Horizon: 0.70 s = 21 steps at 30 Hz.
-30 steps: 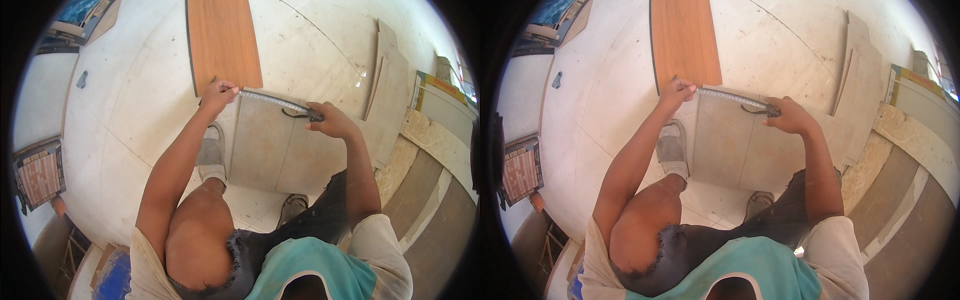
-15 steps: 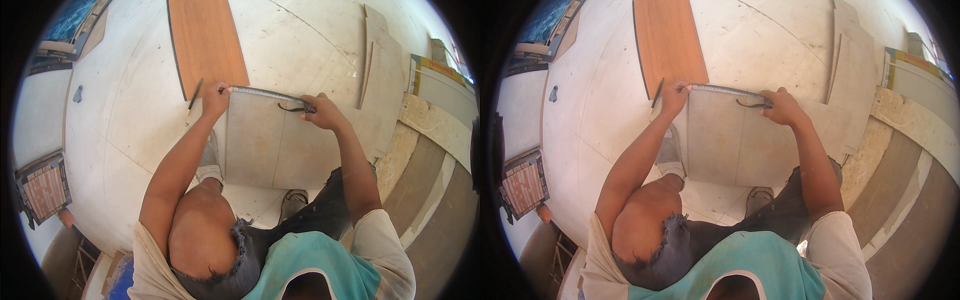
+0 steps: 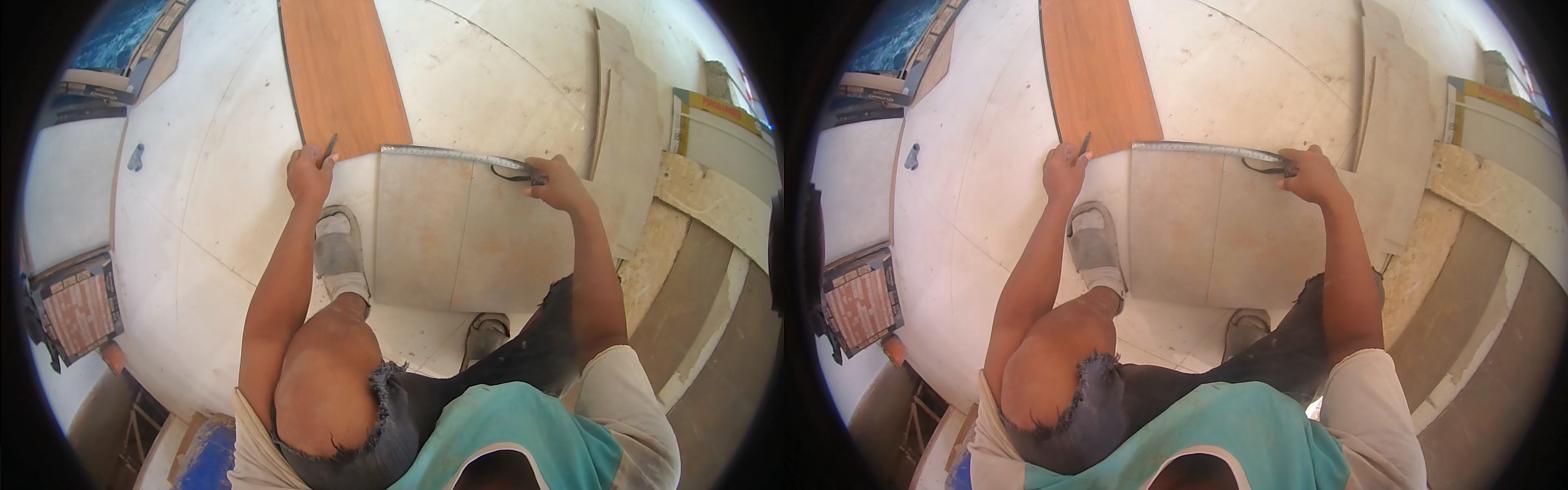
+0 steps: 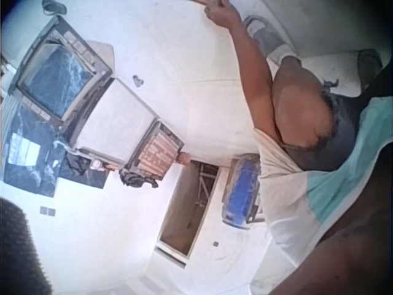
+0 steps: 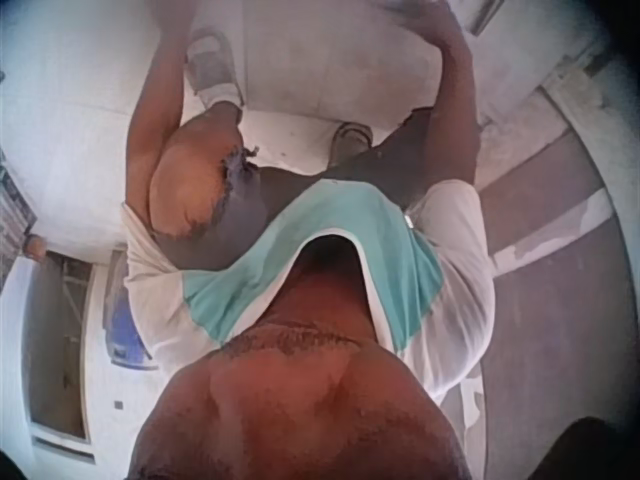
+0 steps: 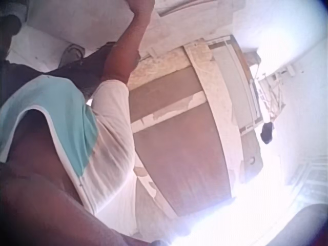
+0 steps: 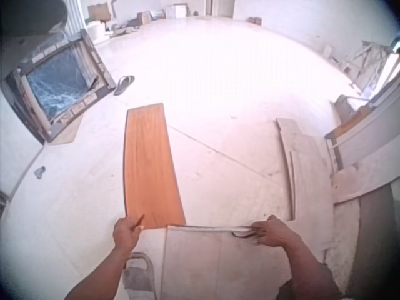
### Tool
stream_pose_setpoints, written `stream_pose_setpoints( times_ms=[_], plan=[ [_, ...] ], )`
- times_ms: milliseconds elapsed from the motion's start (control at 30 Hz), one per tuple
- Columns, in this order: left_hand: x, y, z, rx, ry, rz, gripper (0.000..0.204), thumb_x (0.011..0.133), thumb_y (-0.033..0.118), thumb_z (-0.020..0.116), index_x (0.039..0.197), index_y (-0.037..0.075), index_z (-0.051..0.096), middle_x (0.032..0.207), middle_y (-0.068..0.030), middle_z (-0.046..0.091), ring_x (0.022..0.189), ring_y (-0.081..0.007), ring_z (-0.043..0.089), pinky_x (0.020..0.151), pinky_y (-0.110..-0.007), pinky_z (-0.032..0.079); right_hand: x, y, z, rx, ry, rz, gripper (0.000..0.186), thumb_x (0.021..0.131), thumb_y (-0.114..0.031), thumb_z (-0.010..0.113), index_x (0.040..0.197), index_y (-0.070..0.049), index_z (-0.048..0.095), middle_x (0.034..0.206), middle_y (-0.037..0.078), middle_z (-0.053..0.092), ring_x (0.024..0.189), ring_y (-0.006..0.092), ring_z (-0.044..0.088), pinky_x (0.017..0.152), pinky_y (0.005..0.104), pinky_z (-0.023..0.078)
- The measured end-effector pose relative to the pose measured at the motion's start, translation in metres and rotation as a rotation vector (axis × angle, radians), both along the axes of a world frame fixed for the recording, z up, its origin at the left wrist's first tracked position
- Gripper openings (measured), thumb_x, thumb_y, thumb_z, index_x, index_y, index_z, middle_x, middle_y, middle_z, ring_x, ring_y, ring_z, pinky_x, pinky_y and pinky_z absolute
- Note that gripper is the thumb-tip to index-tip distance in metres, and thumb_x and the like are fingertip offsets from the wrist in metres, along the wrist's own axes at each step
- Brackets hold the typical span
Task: The person measures a large tile using a tape measure and a pencil, marks a line, and then uses a manual tile cutter to score and break the tile along the line.
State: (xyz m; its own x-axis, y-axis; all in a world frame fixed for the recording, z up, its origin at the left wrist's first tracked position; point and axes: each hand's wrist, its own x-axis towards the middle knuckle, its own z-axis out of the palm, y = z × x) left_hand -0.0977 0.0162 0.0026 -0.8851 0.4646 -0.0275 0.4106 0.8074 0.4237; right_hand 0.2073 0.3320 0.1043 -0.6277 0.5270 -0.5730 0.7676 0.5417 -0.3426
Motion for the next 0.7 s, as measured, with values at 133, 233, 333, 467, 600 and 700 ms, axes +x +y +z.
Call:
stream_pose_setpoints(
  times_ms=[133,233,333,467,600,700],
  plan=[
    [-0.005,-0.009,-0.006,0.012,-0.110,-0.038,0.020,0.079,0.020,0.072,0.090,0.006,0.064,0.091,-0.0114,0.062,0.086,-0.0317,0.060,0.074,-0.042,0.048,0.005,0.003,-0.003,0.004,0.009,-0.027,0.060,0.066,-0.017,0.079,0.124,-0.016,0.061,0.106,0.019,0.054,0.097,0.0339,0.058,0.086,0.0371,0.049],
    [-0.008,-0.011,-0.010,-0.026,-0.082,-0.040,0.018,0.081,0.021,0.070,0.089,0.005,0.063,0.089,-0.0119,0.062,0.083,-0.0320,0.061,0.072,-0.043,0.048,0.003,0.002,-0.002,-0.001,0.007,-0.023,0.061,0.065,-0.016,0.079,0.123,-0.017,0.062,0.106,0.019,0.054,0.097,0.0337,0.058,0.086,0.0371,0.049],
    [-0.009,-0.006,-0.004,0.029,-0.030,-0.020,0.018,0.084,0.020,0.067,0.090,0.004,0.061,0.087,-0.0136,0.064,0.081,-0.0326,0.062,0.071,-0.043,0.048,0.003,0.002,0.000,0.004,-0.012,-0.022,0.060,0.065,-0.015,0.080,0.123,-0.017,0.062,0.106,0.019,0.054,0.096,0.0334,0.058,0.086,0.0374,0.049],
    [-0.002,0.024,0.028,0.255,-0.139,0.034,0.016,0.087,0.017,0.063,0.093,0.003,0.058,0.084,-0.0162,0.065,0.078,-0.0316,0.063,0.070,-0.041,0.048,0.003,0.001,0.003,0.004,-0.037,-0.021,0.059,0.065,-0.013,0.081,0.122,-0.016,0.062,0.106,0.018,0.053,0.095,0.0331,0.058,0.086,0.0378,0.049],
    [0.023,0.053,0.058,0.326,-0.522,-0.050,0.016,0.089,0.013,0.060,0.100,0.002,0.058,0.080,-0.0141,0.064,0.073,-0.0239,0.063,0.068,-0.034,0.049,0.009,0.000,-0.001,0.005,0.014,-0.045,0.061,0.063,-0.009,0.081,0.121,-0.016,0.062,0.104,0.017,0.053,0.094,0.0330,0.058,0.084,0.0380,0.049],
    [0.039,0.053,0.051,0.356,-0.736,-0.174,0.019,0.090,0.011,0.058,0.107,0.001,0.060,0.080,-0.0097,0.063,0.071,-0.0169,0.061,0.067,-0.029,0.049,0.011,-0.002,-0.003,0.021,0.049,-0.038,0.064,0.061,-0.007,0.082,0.121,-0.016,0.062,0.101,0.017,0.054,0.095,0.0329,0.058,0.083,0.0382,0.049]
  ],
)
